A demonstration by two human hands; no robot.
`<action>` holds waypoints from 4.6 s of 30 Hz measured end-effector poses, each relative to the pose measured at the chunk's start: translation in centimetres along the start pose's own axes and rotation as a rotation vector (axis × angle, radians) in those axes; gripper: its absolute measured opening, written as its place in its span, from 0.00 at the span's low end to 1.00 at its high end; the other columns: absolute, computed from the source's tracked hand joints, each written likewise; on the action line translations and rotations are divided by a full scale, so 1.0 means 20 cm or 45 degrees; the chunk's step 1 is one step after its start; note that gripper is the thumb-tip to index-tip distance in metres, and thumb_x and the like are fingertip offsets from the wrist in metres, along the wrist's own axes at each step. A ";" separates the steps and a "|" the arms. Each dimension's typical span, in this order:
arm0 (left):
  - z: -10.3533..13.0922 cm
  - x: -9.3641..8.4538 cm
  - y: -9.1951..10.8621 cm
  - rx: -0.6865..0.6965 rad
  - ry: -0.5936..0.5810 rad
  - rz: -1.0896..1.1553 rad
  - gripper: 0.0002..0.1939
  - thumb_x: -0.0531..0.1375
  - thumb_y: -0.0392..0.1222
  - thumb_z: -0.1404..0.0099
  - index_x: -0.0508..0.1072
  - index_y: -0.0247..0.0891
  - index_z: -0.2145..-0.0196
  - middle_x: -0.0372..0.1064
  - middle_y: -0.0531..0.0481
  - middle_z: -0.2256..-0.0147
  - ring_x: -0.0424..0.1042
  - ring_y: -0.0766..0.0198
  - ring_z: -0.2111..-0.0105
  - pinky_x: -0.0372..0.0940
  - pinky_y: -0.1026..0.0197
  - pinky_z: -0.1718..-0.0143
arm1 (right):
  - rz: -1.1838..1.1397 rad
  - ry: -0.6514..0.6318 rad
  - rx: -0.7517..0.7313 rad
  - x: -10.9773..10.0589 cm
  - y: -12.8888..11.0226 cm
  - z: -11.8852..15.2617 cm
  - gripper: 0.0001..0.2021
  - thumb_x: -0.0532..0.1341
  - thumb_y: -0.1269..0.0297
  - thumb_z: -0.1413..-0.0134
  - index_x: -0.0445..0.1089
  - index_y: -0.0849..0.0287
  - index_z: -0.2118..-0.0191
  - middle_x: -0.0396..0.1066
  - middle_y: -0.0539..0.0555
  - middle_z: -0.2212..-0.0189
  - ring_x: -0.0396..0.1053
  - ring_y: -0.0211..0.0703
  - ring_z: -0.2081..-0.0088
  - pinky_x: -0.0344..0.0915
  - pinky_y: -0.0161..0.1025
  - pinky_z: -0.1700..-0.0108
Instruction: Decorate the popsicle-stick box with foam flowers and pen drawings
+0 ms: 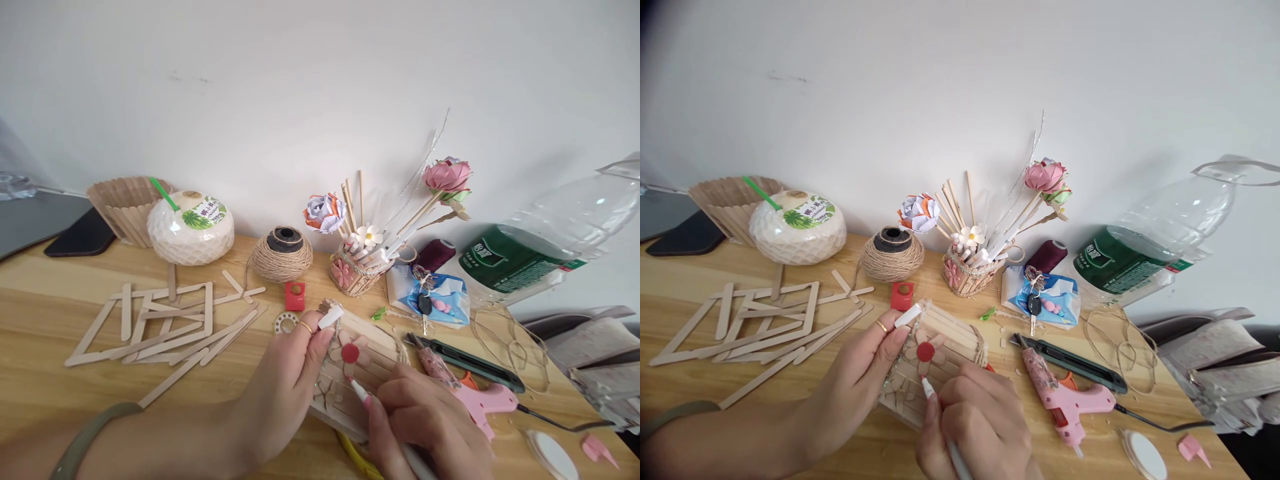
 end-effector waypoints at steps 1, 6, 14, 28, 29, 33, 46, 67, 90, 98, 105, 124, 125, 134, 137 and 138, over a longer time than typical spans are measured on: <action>0.00 0.00 0.00 -0.005 -0.002 0.003 0.15 0.44 0.48 0.29 0.64 0.40 0.65 0.60 0.55 0.77 0.61 0.63 0.76 0.58 0.61 0.71 | 0.004 0.003 0.001 0.00 0.00 0.00 0.16 0.56 0.88 0.53 0.58 0.56 0.74 0.63 0.45 0.82 0.57 0.32 0.82 0.55 0.32 0.82; 0.00 0.00 -0.01 -0.014 0.001 0.026 0.15 0.44 0.48 0.28 0.64 0.41 0.66 0.55 0.58 0.79 0.60 0.63 0.77 0.58 0.61 0.71 | 0.010 -0.027 0.014 0.00 0.00 0.01 0.16 0.56 0.88 0.52 0.57 0.56 0.73 0.63 0.45 0.82 0.58 0.33 0.82 0.57 0.33 0.81; 0.00 0.00 0.00 0.010 0.021 0.011 0.15 0.44 0.48 0.28 0.65 0.40 0.66 0.58 0.57 0.79 0.59 0.64 0.79 0.59 0.62 0.73 | 0.019 -0.026 -0.019 -0.01 0.01 0.00 0.16 0.56 0.87 0.52 0.56 0.55 0.73 0.63 0.45 0.83 0.58 0.33 0.83 0.57 0.32 0.81; -0.01 0.00 -0.01 0.004 0.016 -0.003 0.15 0.44 0.48 0.28 0.65 0.40 0.64 0.61 0.55 0.76 0.62 0.64 0.75 0.59 0.62 0.72 | -0.020 0.023 -0.029 -0.01 0.01 -0.03 0.17 0.56 0.87 0.53 0.56 0.55 0.73 0.62 0.46 0.83 0.55 0.33 0.83 0.52 0.31 0.83; -0.01 0.00 -0.01 0.001 0.011 -0.003 0.15 0.44 0.48 0.28 0.65 0.40 0.64 0.62 0.55 0.76 0.63 0.63 0.75 0.59 0.62 0.72 | -0.020 0.024 -0.030 -0.01 0.01 -0.03 0.17 0.56 0.87 0.53 0.56 0.55 0.73 0.62 0.45 0.83 0.55 0.32 0.83 0.52 0.31 0.83; -0.01 0.00 -0.01 0.017 0.012 -0.002 0.15 0.44 0.48 0.28 0.65 0.40 0.64 0.63 0.55 0.76 0.64 0.62 0.73 0.60 0.62 0.70 | 0.052 0.023 0.007 -0.01 0.02 -0.02 0.16 0.56 0.86 0.51 0.56 0.55 0.72 0.63 0.44 0.83 0.57 0.32 0.83 0.58 0.31 0.81; 0.00 0.00 -0.02 0.012 0.016 0.011 0.14 0.45 0.48 0.28 0.65 0.40 0.64 0.62 0.55 0.76 0.64 0.62 0.74 0.60 0.61 0.70 | 0.017 -0.004 0.024 -0.01 0.02 -0.01 0.16 0.56 0.86 0.51 0.55 0.55 0.71 0.62 0.45 0.83 0.57 0.31 0.82 0.56 0.31 0.81; -0.01 0.00 0.00 0.030 0.019 -0.018 0.15 0.44 0.48 0.29 0.65 0.40 0.65 0.62 0.55 0.77 0.62 0.63 0.77 0.59 0.62 0.73 | -0.100 0.019 0.092 0.00 0.02 0.00 0.16 0.55 0.85 0.52 0.53 0.54 0.73 0.59 0.44 0.83 0.56 0.31 0.83 0.53 0.31 0.82; -0.01 -0.01 0.00 0.050 0.031 -0.030 0.13 0.45 0.45 0.29 0.66 0.39 0.64 0.61 0.56 0.78 0.62 0.65 0.78 0.58 0.63 0.74 | -0.030 -0.029 0.083 0.02 0.02 -0.01 0.15 0.57 0.85 0.51 0.58 0.54 0.70 0.63 0.45 0.82 0.60 0.32 0.83 0.56 0.31 0.83; -0.01 0.00 0.00 0.048 -0.028 0.038 0.15 0.44 0.47 0.28 0.65 0.39 0.65 0.64 0.54 0.75 0.64 0.63 0.73 0.60 0.62 0.69 | -0.180 0.063 0.169 -0.01 0.02 0.02 0.11 0.58 0.79 0.48 0.59 0.55 0.70 0.60 0.44 0.84 0.58 0.32 0.84 0.53 0.32 0.82; -0.09 -0.09 0.09 0.028 -0.211 -0.045 0.18 0.45 0.51 0.28 0.63 0.40 0.70 0.59 0.55 0.75 0.60 0.64 0.73 0.56 0.63 0.71 | -0.251 0.576 0.296 -0.09 0.10 0.05 0.09 0.64 0.77 0.50 0.69 0.55 0.68 0.66 0.48 0.78 0.63 0.38 0.77 0.59 0.37 0.77; -0.10 -0.11 0.19 0.103 -0.484 -0.340 0.19 0.45 0.48 0.28 0.66 0.37 0.71 0.61 0.55 0.76 0.59 0.65 0.75 0.55 0.62 0.72 | -1.004 0.377 0.923 0.10 0.11 0.01 0.12 0.63 0.59 0.43 0.66 0.59 0.74 0.61 0.45 0.84 0.56 0.30 0.85 0.55 0.27 0.84; -0.10 -0.11 0.18 0.109 -0.482 -0.336 0.19 0.45 0.49 0.28 0.67 0.37 0.71 0.62 0.55 0.76 0.60 0.65 0.75 0.56 0.62 0.72 | -0.995 0.380 0.893 0.11 0.10 0.01 0.12 0.63 0.60 0.44 0.66 0.59 0.74 0.62 0.45 0.83 0.57 0.31 0.84 0.57 0.27 0.83; -0.13 -0.13 0.14 0.112 -0.442 -0.271 0.21 0.46 0.51 0.28 0.67 0.37 0.72 0.62 0.56 0.77 0.61 0.66 0.75 0.56 0.63 0.73 | -0.850 0.450 0.702 0.13 0.11 -0.05 0.12 0.62 0.68 0.44 0.59 0.56 0.75 0.57 0.43 0.81 0.58 0.32 0.81 0.58 0.29 0.80; -0.14 -0.14 0.12 0.106 -0.432 -0.262 0.20 0.46 0.50 0.28 0.66 0.38 0.73 0.61 0.56 0.77 0.60 0.65 0.75 0.55 0.63 0.73 | -0.734 0.420 0.620 0.13 0.12 -0.07 0.13 0.60 0.70 0.43 0.57 0.56 0.75 0.54 0.42 0.82 0.54 0.32 0.81 0.53 0.29 0.80; -0.15 -0.14 0.12 0.105 -0.425 -0.251 0.20 0.46 0.49 0.28 0.66 0.38 0.73 0.61 0.56 0.77 0.61 0.65 0.75 0.56 0.63 0.72 | -0.691 0.402 0.596 0.13 0.12 -0.08 0.13 0.60 0.71 0.43 0.57 0.56 0.75 0.53 0.42 0.82 0.53 0.32 0.81 0.52 0.29 0.80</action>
Point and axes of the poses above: each hand's wrist, its own z-axis away from the middle knuckle, its own x-axis out of the palm, y = z × x, the point moved 4 cm from there along -z, towards the middle knuckle
